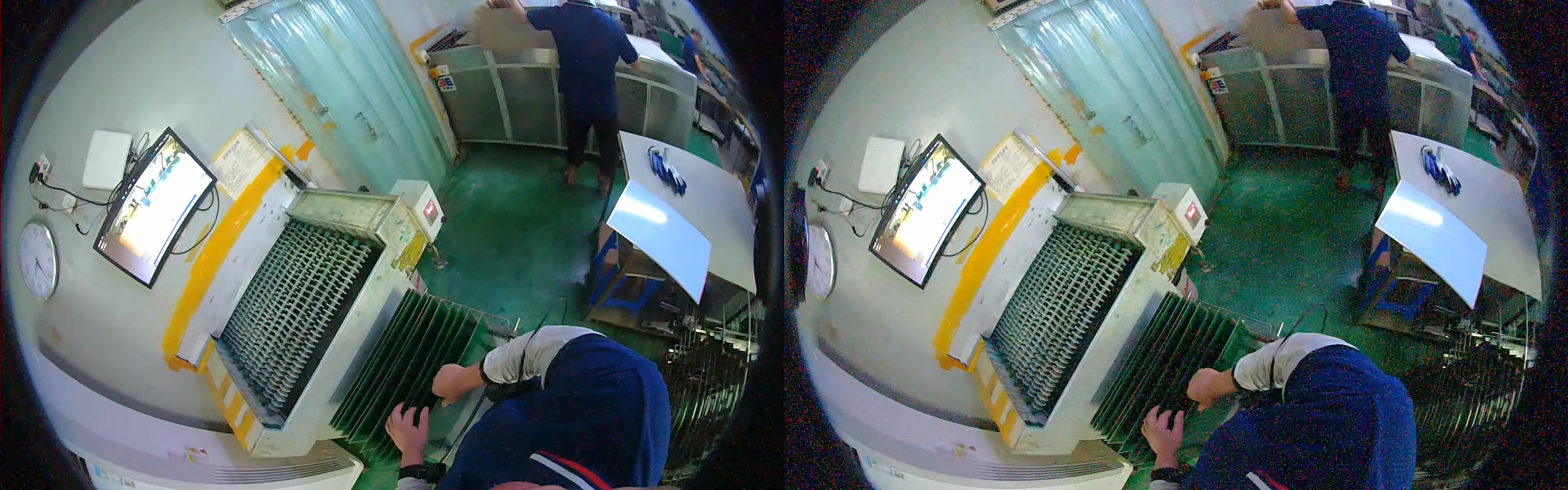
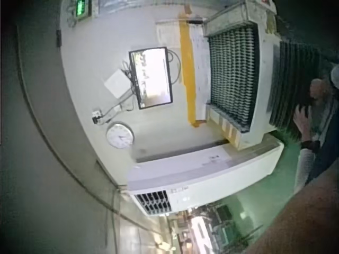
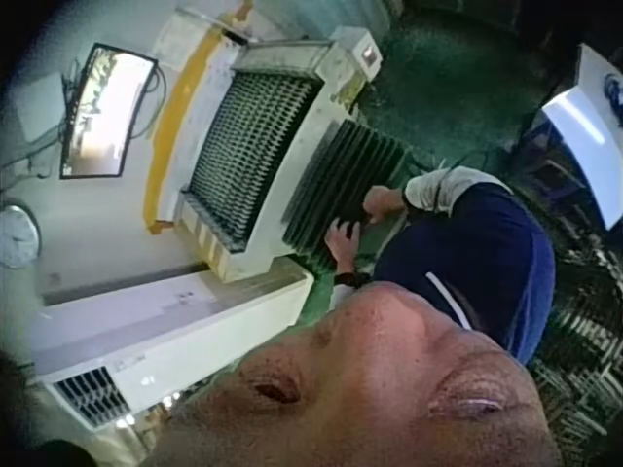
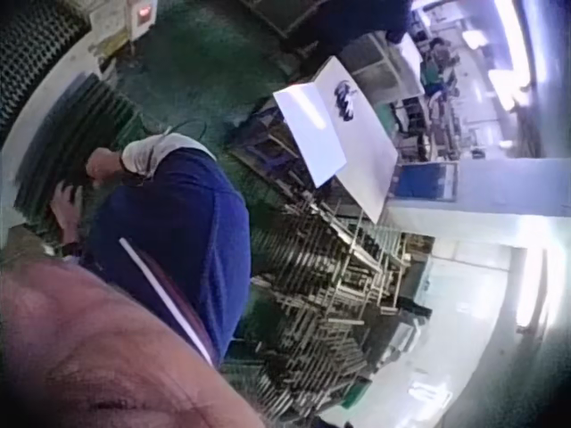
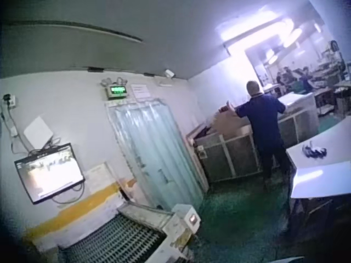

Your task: Picking up rectangular sheets/panels from a processing machine and placing them into sorting racks.

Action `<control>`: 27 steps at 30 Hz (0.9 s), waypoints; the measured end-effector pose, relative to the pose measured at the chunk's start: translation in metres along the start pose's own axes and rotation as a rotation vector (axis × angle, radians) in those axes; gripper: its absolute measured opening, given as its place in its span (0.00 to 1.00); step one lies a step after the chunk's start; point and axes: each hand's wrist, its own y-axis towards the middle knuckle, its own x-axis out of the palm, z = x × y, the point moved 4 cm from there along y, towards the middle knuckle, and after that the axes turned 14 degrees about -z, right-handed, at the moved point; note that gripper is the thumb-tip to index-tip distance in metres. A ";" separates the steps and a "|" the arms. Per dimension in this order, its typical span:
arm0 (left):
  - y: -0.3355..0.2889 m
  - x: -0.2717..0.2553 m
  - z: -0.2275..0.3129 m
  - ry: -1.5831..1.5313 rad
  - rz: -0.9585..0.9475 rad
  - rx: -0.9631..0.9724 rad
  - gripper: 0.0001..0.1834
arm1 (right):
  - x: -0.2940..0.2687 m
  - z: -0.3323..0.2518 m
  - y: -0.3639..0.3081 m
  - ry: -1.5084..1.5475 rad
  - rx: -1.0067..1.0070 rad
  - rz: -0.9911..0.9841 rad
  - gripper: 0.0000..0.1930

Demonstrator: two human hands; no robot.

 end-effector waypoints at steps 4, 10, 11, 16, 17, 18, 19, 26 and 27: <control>0.000 0.002 -0.003 -0.013 -0.002 -0.010 0.18 | -0.010 -0.005 -0.009 0.000 -0.006 0.016 0.20; 0.002 -0.001 0.003 -0.019 0.022 -0.002 0.17 | -0.011 -0.006 -0.014 -0.011 -0.011 0.072 0.19; 0.001 -0.001 0.002 -0.015 0.019 -0.006 0.18 | -0.012 -0.007 -0.016 -0.010 -0.011 0.075 0.19; 0.001 -0.001 0.003 -0.007 0.007 -0.011 0.18 | -0.007 -0.005 -0.012 -0.007 -0.016 0.076 0.19; 0.000 0.000 0.004 -0.002 0.006 -0.010 0.19 | -0.004 -0.004 -0.010 -0.005 -0.008 0.070 0.19; -0.001 0.000 0.004 0.003 0.006 -0.012 0.19 | -0.003 -0.004 -0.009 -0.006 -0.001 0.067 0.20; -0.002 0.000 0.004 0.009 0.005 -0.014 0.19 | -0.001 -0.005 -0.008 -0.008 0.005 0.065 0.20; -0.006 0.000 0.005 -0.005 0.011 -0.012 0.20 | -0.003 -0.008 -0.014 -0.002 0.024 0.056 0.19; -0.006 0.001 0.004 0.000 0.019 -0.005 0.20 | -0.004 -0.008 -0.015 -0.005 0.017 0.069 0.19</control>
